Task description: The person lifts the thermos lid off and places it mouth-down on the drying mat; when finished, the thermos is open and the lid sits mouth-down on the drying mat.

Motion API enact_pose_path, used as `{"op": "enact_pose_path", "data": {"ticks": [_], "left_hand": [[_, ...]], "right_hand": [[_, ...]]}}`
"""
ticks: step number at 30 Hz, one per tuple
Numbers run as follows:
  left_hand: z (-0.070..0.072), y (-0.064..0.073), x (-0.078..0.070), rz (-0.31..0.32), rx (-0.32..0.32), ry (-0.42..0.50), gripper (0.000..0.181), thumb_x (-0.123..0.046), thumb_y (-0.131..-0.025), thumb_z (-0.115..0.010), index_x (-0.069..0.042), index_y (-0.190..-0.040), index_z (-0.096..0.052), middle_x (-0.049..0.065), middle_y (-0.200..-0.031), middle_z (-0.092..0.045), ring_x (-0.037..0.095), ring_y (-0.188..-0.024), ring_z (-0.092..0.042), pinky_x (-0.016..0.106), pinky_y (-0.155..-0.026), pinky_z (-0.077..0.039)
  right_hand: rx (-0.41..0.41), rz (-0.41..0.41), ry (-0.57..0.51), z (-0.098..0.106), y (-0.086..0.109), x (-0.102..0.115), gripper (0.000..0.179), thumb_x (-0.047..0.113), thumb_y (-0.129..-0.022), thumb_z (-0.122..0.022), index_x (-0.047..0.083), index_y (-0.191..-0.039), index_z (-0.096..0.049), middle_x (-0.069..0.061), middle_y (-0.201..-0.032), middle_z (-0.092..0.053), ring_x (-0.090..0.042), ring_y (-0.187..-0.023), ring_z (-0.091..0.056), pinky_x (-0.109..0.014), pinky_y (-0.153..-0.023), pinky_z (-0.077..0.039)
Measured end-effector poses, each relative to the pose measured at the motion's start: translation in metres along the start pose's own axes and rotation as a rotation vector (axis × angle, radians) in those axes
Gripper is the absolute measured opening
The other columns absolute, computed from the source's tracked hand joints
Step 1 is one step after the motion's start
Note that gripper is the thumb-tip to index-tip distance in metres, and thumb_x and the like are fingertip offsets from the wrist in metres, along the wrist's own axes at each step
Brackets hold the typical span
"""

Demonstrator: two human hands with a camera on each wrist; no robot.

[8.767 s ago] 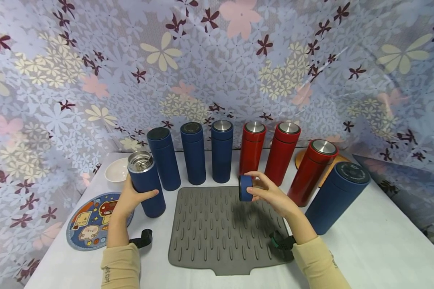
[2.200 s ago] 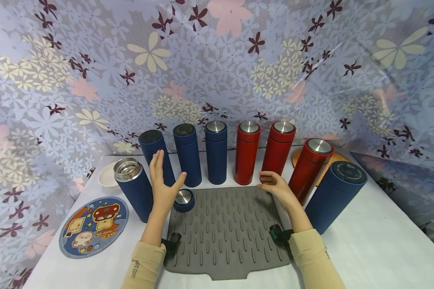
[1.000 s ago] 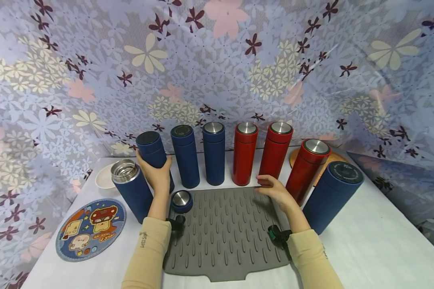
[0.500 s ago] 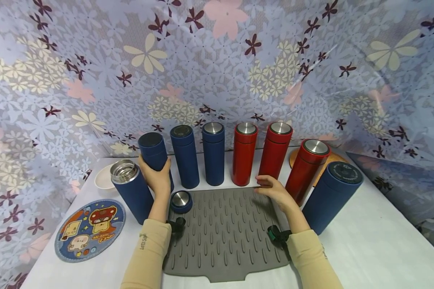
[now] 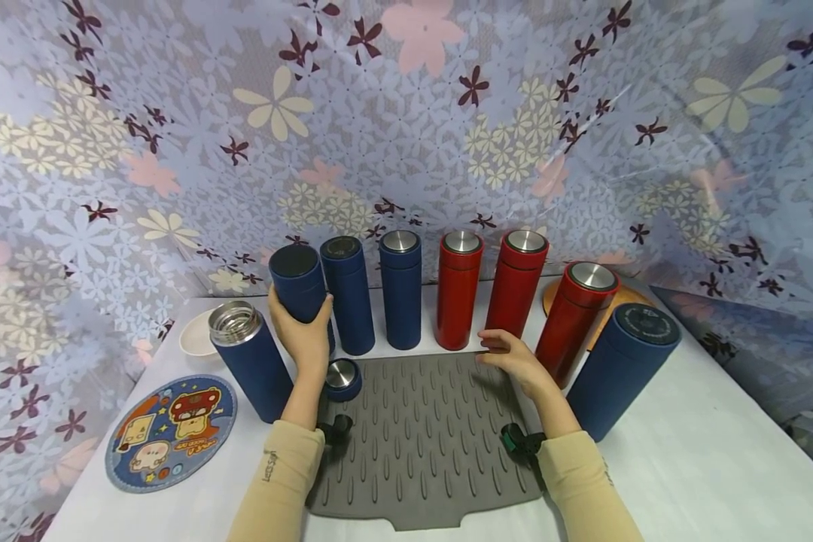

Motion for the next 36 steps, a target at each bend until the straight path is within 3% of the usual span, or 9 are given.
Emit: {"op": "enact_pose_path", "data": {"ticks": [8,14,19,23,36], "left_hand": [[0.006,0.011,-0.03,-0.086,0.05,0.094,0.084,-0.02,-0.072,-0.079,-0.009,-0.141,-0.034,0.01,-0.139,-0.041,0.024,-0.126,-0.04,0.04,-0.105,-0.031],[0.016,0.018,-0.049,-0.103,0.156,0.168,0.083,-0.015,-0.071,-0.079,-0.01,-0.141,-0.035,0.009,-0.134,-0.048,0.025,-0.119,-0.048,0.045,-0.098,-0.039],[0.02,0.025,-0.052,-0.05,0.293,0.199,0.082,-0.01,-0.074,-0.075,-0.011,-0.143,-0.031,0.01,-0.137,-0.045,0.026,-0.123,-0.046,0.047,-0.1,-0.038],[0.022,0.032,-0.053,-0.03,0.362,0.197,0.082,-0.008,-0.073,-0.074,-0.012,-0.143,-0.031,0.011,-0.134,-0.046,0.029,-0.119,-0.048,0.048,-0.098,-0.039],[0.024,0.043,-0.056,-0.166,0.424,0.121,0.085,-0.001,-0.064,-0.08,-0.01,-0.138,-0.04,0.016,-0.129,-0.051,0.033,-0.112,-0.052,0.05,-0.095,-0.041]], "right_hand": [[0.004,0.0,0.007,0.0,0.001,-0.001,0.054,0.009,-0.087,-0.059,-0.008,-0.133,-0.038,-0.031,-0.132,-0.04,-0.04,-0.118,-0.043,-0.047,-0.097,-0.04],[0.009,0.01,0.006,0.0,0.002,0.0,0.053,0.009,-0.087,-0.058,-0.008,-0.133,-0.038,-0.031,-0.133,-0.04,-0.041,-0.119,-0.042,-0.047,-0.097,-0.04],[0.006,0.004,0.015,0.0,0.001,-0.001,0.053,0.01,-0.087,-0.059,-0.008,-0.132,-0.038,-0.03,-0.133,-0.04,-0.042,-0.12,-0.041,-0.047,-0.097,-0.04],[0.004,-0.005,0.02,0.0,0.001,-0.002,0.053,0.009,-0.087,-0.058,-0.008,-0.133,-0.038,-0.031,-0.133,-0.04,-0.042,-0.12,-0.042,-0.048,-0.097,-0.04],[0.001,0.007,0.009,0.0,-0.001,0.0,0.053,0.009,-0.086,-0.059,-0.008,-0.133,-0.038,-0.031,-0.132,-0.04,-0.041,-0.118,-0.043,-0.048,-0.097,-0.04]]}}
Point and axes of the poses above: each hand's wrist, its own y-axis away from the middle knuckle, its own z-axis out of the back of the hand, x = y × z, the point moved 5 cm from there along -y, towards the middle knuckle
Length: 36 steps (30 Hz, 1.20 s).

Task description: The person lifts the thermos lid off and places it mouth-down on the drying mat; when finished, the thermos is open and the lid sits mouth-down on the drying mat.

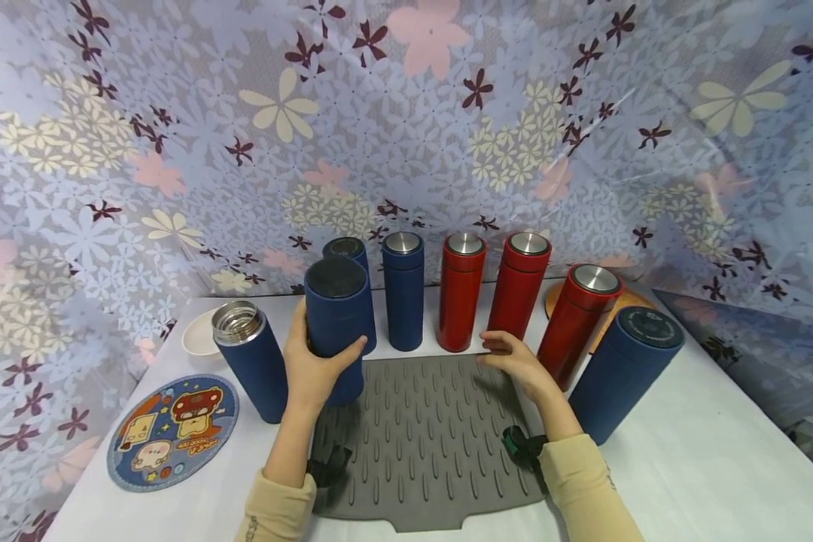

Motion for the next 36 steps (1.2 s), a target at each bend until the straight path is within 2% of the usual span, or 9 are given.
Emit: {"op": "enact_pose_path", "data": {"ticks": [11,16,20,22,24,29,31,36], "left_hand": [[-0.007,0.003,-0.013,-0.209,0.022,-0.151,0.084,-0.009,-0.06,-0.083,-0.011,-0.135,-0.045,0.017,-0.126,-0.054,0.035,-0.106,-0.055,0.052,-0.088,-0.044],[-0.012,0.003,-0.012,-0.254,0.054,-0.214,0.085,-0.014,-0.06,-0.084,-0.014,-0.136,-0.045,0.015,-0.125,-0.055,0.034,-0.108,-0.053,0.053,-0.088,-0.044],[-0.016,0.006,-0.009,-0.329,0.073,-0.282,0.086,-0.015,-0.058,-0.085,-0.015,-0.135,-0.046,0.014,-0.123,-0.056,0.034,-0.108,-0.053,0.053,-0.089,-0.043],[-0.02,0.006,-0.009,-0.387,0.081,-0.313,0.086,-0.014,-0.057,-0.085,-0.014,-0.134,-0.047,0.014,-0.121,-0.057,0.033,-0.108,-0.053,0.052,-0.089,-0.043],[-0.023,0.007,-0.01,-0.452,0.088,-0.344,0.086,-0.014,-0.056,-0.087,-0.012,-0.133,-0.049,0.015,-0.118,-0.058,0.033,-0.107,-0.054,0.051,-0.09,-0.043],[-0.032,0.012,-0.013,-0.57,0.115,-0.45,0.086,-0.018,-0.052,-0.089,-0.011,-0.129,-0.052,0.014,-0.113,-0.059,0.032,-0.102,-0.056,0.049,-0.09,-0.044],[-0.036,0.014,-0.013,-0.608,0.127,-0.498,0.085,-0.02,-0.052,-0.09,-0.013,-0.128,-0.053,0.013,-0.112,-0.059,0.031,-0.1,-0.056,0.049,-0.088,-0.045],[-0.043,0.018,-0.013,-0.693,0.149,-0.613,0.086,-0.023,-0.05,-0.09,-0.017,-0.128,-0.054,0.011,-0.111,-0.059,0.029,-0.1,-0.057,0.046,-0.087,-0.046]], "right_hand": [[0.004,0.03,-0.015,-0.003,0.004,0.016,0.054,0.011,-0.086,-0.06,-0.007,-0.133,-0.038,-0.03,-0.134,-0.039,-0.044,-0.125,-0.035,-0.052,-0.101,-0.035],[-0.012,0.079,-0.034,-0.005,0.009,0.032,0.052,0.013,-0.088,-0.059,-0.005,-0.133,-0.04,-0.028,-0.133,-0.042,-0.04,-0.124,-0.04,-0.052,-0.101,-0.035],[-0.007,0.165,-0.057,-0.009,0.014,0.046,0.046,0.016,-0.092,-0.054,-0.003,-0.132,-0.042,-0.026,-0.131,-0.044,-0.024,-0.116,-0.048,-0.049,-0.099,-0.037],[0.005,0.205,-0.073,-0.012,0.016,0.055,0.044,0.016,-0.093,-0.051,-0.003,-0.131,-0.043,-0.027,-0.13,-0.045,-0.023,-0.114,-0.05,-0.049,-0.099,-0.037],[0.02,0.236,-0.079,-0.015,0.02,0.063,0.042,0.017,-0.095,-0.048,-0.004,-0.131,-0.043,-0.026,-0.129,-0.046,-0.017,-0.108,-0.053,-0.044,-0.096,-0.041],[0.064,0.272,-0.119,-0.024,0.031,0.083,0.042,0.021,-0.096,-0.046,-0.004,-0.13,-0.042,-0.024,-0.122,-0.051,-0.023,-0.103,-0.058,-0.033,-0.089,-0.048],[0.084,0.284,-0.133,-0.027,0.035,0.089,0.042,0.023,-0.097,-0.045,-0.004,-0.13,-0.042,-0.024,-0.118,-0.053,-0.028,-0.102,-0.059,-0.032,-0.087,-0.049],[0.119,0.266,-0.111,-0.034,0.039,0.096,0.046,0.03,-0.099,-0.038,-0.003,-0.132,-0.042,-0.015,-0.106,-0.056,-0.023,-0.091,-0.062,-0.031,-0.081,-0.052]]}}
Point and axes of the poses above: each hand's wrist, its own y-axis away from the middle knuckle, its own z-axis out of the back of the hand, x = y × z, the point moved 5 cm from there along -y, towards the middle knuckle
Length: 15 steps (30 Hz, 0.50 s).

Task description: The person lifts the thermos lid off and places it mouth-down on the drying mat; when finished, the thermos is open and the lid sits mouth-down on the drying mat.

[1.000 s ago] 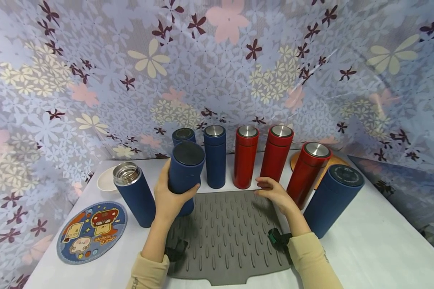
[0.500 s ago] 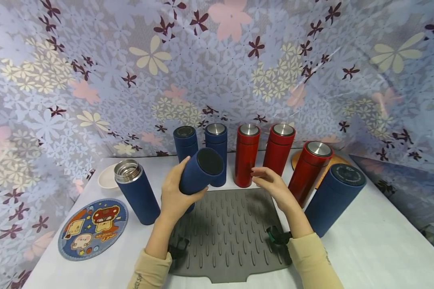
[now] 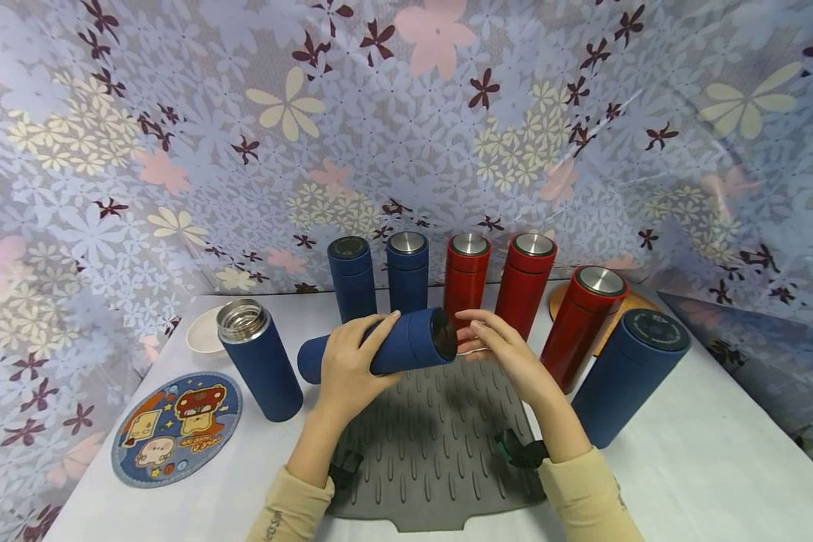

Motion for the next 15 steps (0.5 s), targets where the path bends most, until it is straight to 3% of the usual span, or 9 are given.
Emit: {"op": "enact_pose_path", "data": {"ticks": [4,12,15], "left_hand": [[-0.005,0.0,-0.004,-0.056,0.039,-0.096,0.088,-0.03,-0.048,-0.091,-0.02,-0.128,-0.055,0.009,-0.111,-0.061,0.027,-0.1,-0.056,0.043,-0.087,-0.046],[-0.011,0.001,-0.012,-0.135,0.112,-0.227,0.093,-0.04,-0.045,-0.091,-0.025,-0.129,-0.054,0.006,-0.112,-0.061,0.025,-0.098,-0.057,0.039,-0.087,-0.045],[-0.012,0.002,-0.014,-0.147,0.129,-0.241,0.093,-0.04,-0.046,-0.091,-0.026,-0.13,-0.053,0.006,-0.111,-0.061,0.025,-0.098,-0.057,0.039,-0.087,-0.045]], "right_hand": [[0.027,-0.052,0.028,-0.004,0.001,0.001,0.053,0.037,-0.099,-0.034,-0.002,-0.133,-0.04,-0.014,-0.1,-0.054,-0.018,-0.082,-0.06,-0.031,-0.076,-0.053],[0.094,-0.113,0.074,-0.012,0.004,0.001,0.055,0.042,-0.098,-0.035,0.001,-0.135,-0.036,-0.025,-0.115,-0.048,-0.024,-0.082,-0.064,-0.039,-0.07,-0.056],[0.112,-0.144,0.106,-0.015,0.005,0.0,0.051,0.04,-0.098,-0.037,0.004,-0.133,-0.034,-0.024,-0.106,-0.053,-0.026,-0.076,-0.066,-0.04,-0.068,-0.056]]}}
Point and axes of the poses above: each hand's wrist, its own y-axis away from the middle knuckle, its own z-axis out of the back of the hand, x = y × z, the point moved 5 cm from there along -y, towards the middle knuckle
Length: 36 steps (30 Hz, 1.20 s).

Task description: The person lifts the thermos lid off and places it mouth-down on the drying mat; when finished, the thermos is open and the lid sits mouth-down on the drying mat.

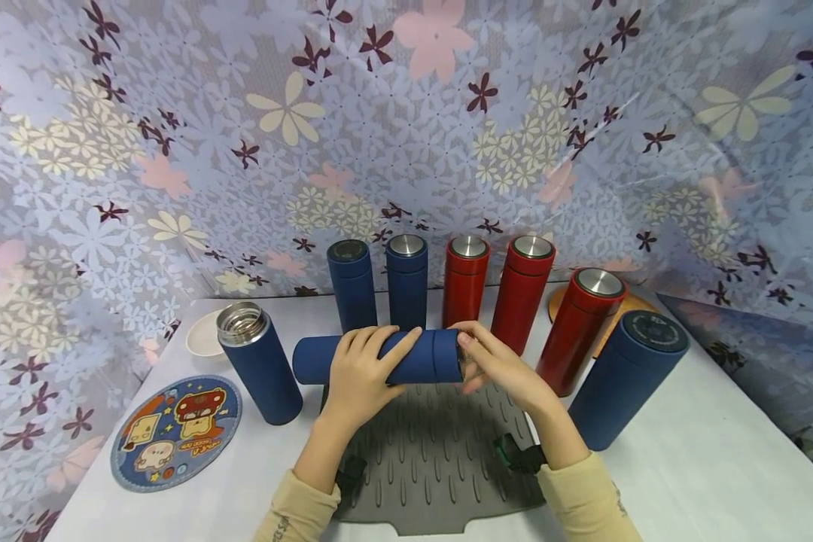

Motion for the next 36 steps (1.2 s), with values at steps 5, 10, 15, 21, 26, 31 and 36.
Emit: {"op": "enact_pose_path", "data": {"ticks": [5,10,15,21,26,31,36], "left_hand": [[-0.001,0.001,-0.003,-0.013,0.013,-0.002,0.091,-0.039,-0.047,-0.091,-0.026,-0.129,-0.053,0.006,-0.11,-0.062,0.026,-0.097,-0.057,0.04,-0.087,-0.046],[-0.001,0.001,-0.003,-0.01,0.005,-0.018,0.093,-0.039,-0.046,-0.091,-0.026,-0.13,-0.053,0.006,-0.111,-0.062,0.026,-0.098,-0.057,0.041,-0.088,-0.046],[-0.001,0.002,0.001,-0.004,-0.006,-0.037,0.097,-0.041,-0.043,-0.091,-0.023,-0.13,-0.053,0.005,-0.112,-0.062,0.025,-0.099,-0.058,0.042,-0.087,-0.046],[0.0,0.005,0.013,0.021,0.028,-0.083,0.098,-0.042,-0.042,-0.091,-0.023,-0.13,-0.054,0.004,-0.111,-0.063,0.024,-0.099,-0.058,0.043,-0.087,-0.046],[0.005,0.006,0.018,0.008,0.033,-0.1,0.095,-0.046,-0.041,-0.09,-0.023,-0.127,-0.057,0.002,-0.107,-0.064,0.023,-0.092,-0.06,0.041,-0.082,-0.048],[0.006,0.005,0.018,-0.014,0.029,-0.116,0.094,-0.052,-0.038,-0.088,-0.024,-0.123,-0.06,0.002,-0.102,-0.066,0.023,-0.086,-0.061,0.039,-0.076,-0.05],[0.006,0.006,0.018,-0.011,0.044,-0.118,0.092,-0.051,-0.038,-0.088,-0.025,-0.123,-0.061,0.001,-0.1,-0.066,0.022,-0.084,-0.061,0.038,-0.076,-0.049]], "right_hand": [[0.002,-0.025,0.024,-0.004,0.0,-0.002,0.047,0.034,-0.095,-0.049,0.007,-0.13,-0.033,-0.018,-0.089,-0.057,-0.028,-0.068,-0.062,-0.038,-0.066,-0.056],[-0.045,0.018,-0.013,-0.005,-0.001,0.001,0.042,0.028,-0.094,-0.052,0.004,-0.125,-0.036,-0.018,-0.085,-0.057,-0.028,-0.064,-0.06,-0.042,-0.065,-0.056],[-0.085,0.038,-0.047,-0.003,-0.002,0.0,0.041,0.026,-0.093,-0.05,0.003,-0.124,-0.037,-0.021,-0.095,-0.058,-0.023,-0.067,-0.063,-0.041,-0.063,-0.056],[-0.091,0.031,-0.092,0.0,-0.001,-0.001,0.041,0.026,-0.094,-0.048,0.002,-0.124,-0.036,-0.026,-0.1,-0.056,-0.023,-0.067,-0.064,-0.038,-0.064,-0.056],[-0.063,0.031,-0.091,0.003,-0.001,-0.003,0.041,0.026,-0.094,-0.046,0.001,-0.125,-0.036,-0.027,-0.107,-0.052,-0.024,-0.068,-0.064,-0.037,-0.065,-0.056],[-0.045,0.062,-0.05,0.005,-0.004,-0.005,0.039,0.024,-0.095,-0.048,0.001,-0.124,-0.038,-0.018,-0.091,-0.057,-0.019,-0.06,-0.06,-0.032,-0.058,-0.052],[-0.036,0.1,-0.02,0.007,-0.008,-0.01,0.036,0.02,-0.094,-0.051,0.002,-0.123,-0.041,-0.015,-0.085,-0.057,-0.016,-0.053,-0.054,-0.034,-0.058,-0.051]]}}
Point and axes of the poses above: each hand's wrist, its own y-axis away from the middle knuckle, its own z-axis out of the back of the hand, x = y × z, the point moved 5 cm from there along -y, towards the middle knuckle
